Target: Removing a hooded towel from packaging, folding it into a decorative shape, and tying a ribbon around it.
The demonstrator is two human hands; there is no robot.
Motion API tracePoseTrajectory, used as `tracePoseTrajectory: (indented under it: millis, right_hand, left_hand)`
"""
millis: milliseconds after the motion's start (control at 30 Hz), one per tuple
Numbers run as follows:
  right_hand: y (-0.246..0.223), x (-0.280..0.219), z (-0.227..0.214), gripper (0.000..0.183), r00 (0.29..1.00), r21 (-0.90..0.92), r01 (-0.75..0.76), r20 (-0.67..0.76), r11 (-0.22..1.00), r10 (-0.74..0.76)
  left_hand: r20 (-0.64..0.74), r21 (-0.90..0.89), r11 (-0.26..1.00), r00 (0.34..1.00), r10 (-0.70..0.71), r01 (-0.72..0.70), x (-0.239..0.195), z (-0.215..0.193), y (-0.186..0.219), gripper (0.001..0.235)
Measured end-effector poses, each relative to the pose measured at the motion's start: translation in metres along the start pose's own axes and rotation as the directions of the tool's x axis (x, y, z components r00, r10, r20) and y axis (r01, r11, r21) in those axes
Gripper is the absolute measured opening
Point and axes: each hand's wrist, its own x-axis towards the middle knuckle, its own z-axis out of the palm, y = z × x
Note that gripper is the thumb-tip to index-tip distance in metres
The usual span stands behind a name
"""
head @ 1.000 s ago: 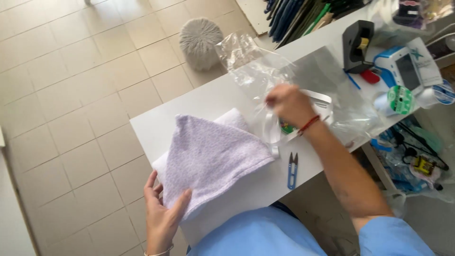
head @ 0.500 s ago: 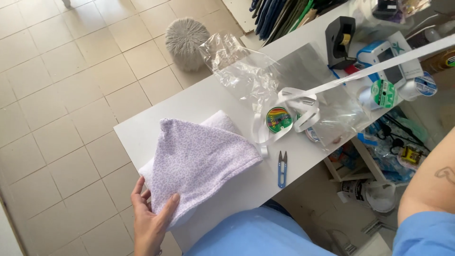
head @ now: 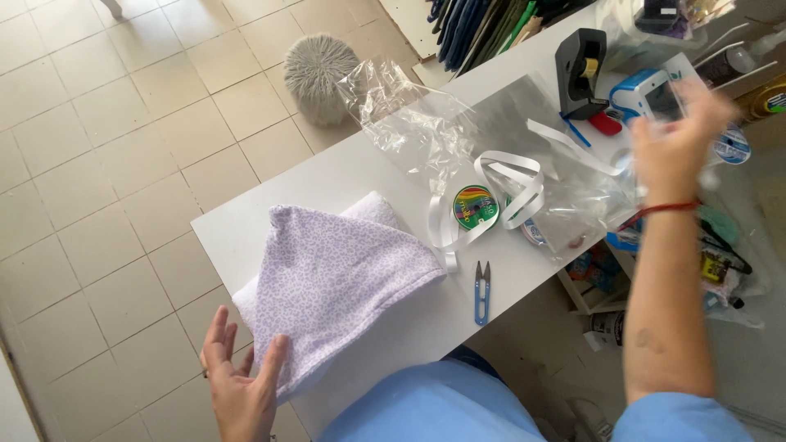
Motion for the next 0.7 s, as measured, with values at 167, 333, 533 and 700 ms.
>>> tracePoseTrajectory:
  millis: [167, 333, 533, 700]
  right_hand:
    - [-0.032, -0.039, 0.043, 0.057, 0.719, -0.612, 0.073, 0.579, 0.787, 0.384]
    - [-0.023, -0.040, 0.042, 0.022, 0.707, -0.595, 0.084, 0.601, 0.799, 0.373]
    - [-0.025, -0.051, 0.048, 0.018, 0.739, -0.344, 0.208, 0.669, 0.916, 0.084]
    - [-0.020, -0.065, 0.064, 0.017, 0.687, -0.352, 0.317, 0.726, 0.880, 0.043]
  left_hand:
    - [-0.042, -0.054, 0.978, 0.979, 0.200, -0.202, -0.001, -0.010, -0.001, 0.055]
    - [-0.073, -0.109, 0.975, 0.980, 0.186, -0.194, -0.006, -0.014, -0.007, 0.046]
    - [-0.072, -0.177, 0.959, 0.975, 0.212, -0.222, -0.005, -0.019, -0.023, 0.038]
    - [-0.081, -0.170, 0.934, 0.949, 0.305, -0.315, -0.007, -0.021, -0.016, 0.032]
